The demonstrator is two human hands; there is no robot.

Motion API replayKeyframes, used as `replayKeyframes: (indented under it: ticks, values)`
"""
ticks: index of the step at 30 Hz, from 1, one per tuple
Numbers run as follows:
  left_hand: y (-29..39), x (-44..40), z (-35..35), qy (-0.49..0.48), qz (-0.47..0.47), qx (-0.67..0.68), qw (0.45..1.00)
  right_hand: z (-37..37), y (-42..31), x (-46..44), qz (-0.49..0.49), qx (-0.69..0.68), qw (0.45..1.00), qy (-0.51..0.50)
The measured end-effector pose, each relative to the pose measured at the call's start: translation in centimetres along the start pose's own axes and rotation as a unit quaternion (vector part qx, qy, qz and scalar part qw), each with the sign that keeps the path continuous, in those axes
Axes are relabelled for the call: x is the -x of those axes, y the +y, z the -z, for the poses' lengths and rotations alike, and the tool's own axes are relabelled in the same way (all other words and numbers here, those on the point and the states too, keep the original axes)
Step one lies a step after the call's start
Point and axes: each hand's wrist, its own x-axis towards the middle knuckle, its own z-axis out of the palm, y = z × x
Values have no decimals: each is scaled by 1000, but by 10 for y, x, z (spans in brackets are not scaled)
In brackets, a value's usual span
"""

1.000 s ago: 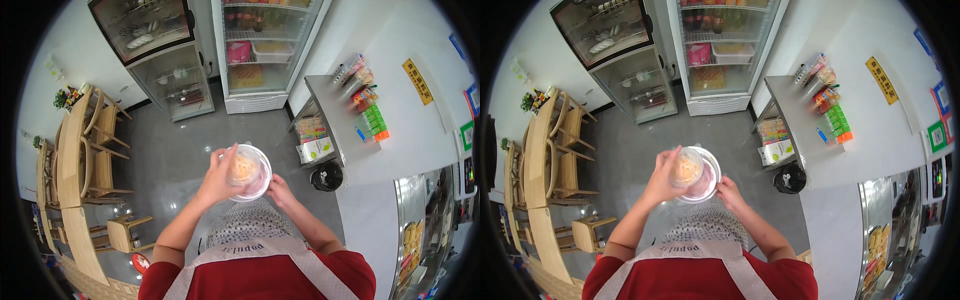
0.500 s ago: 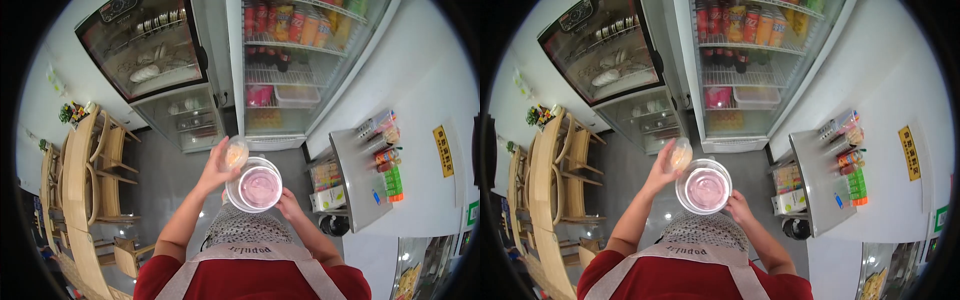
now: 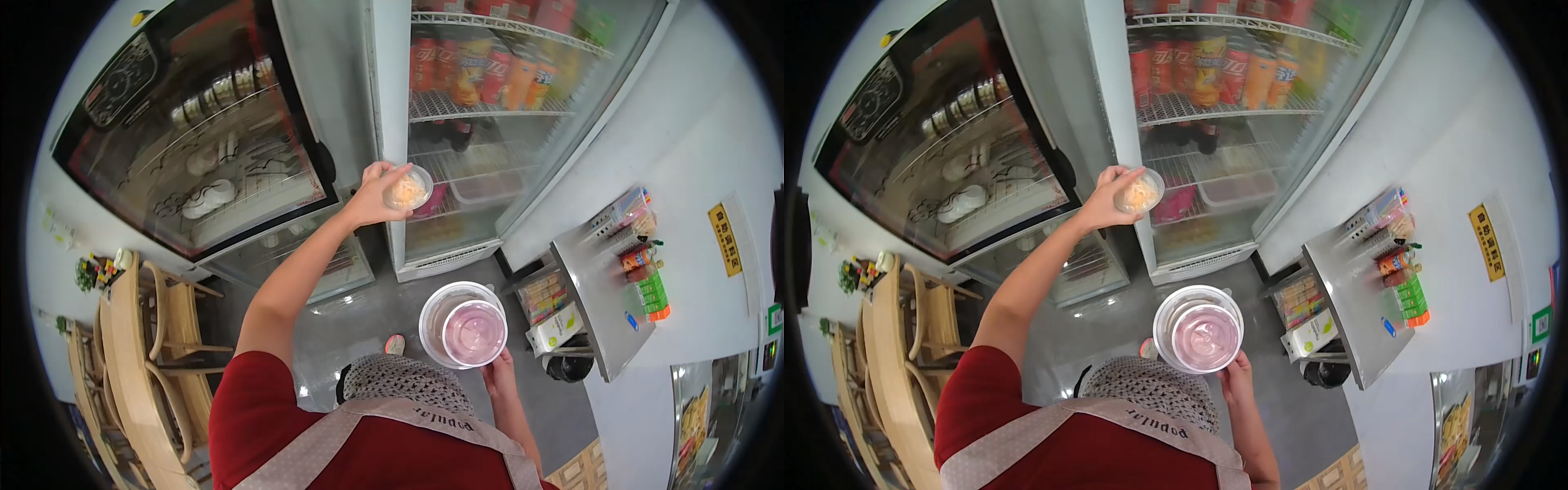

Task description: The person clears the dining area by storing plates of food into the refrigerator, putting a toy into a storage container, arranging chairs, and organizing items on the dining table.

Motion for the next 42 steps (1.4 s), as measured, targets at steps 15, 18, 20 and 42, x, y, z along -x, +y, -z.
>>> replayKeyframes:
  ticks: [15,18,20,42]
  values:
    - [14,12,-22,57,-87,22,994,45,33,37,12,-57,998,36]
    - [46,43,-38,24,-90,-40,995,60,43,59,4,-64,996,54]
    - [76,64,-51,12,-87,-15,996,81,54,70,25,-44,998,37]
    - [299,126,-198,-143,-208,172,952,126,152,93,-42,-21,998,36]
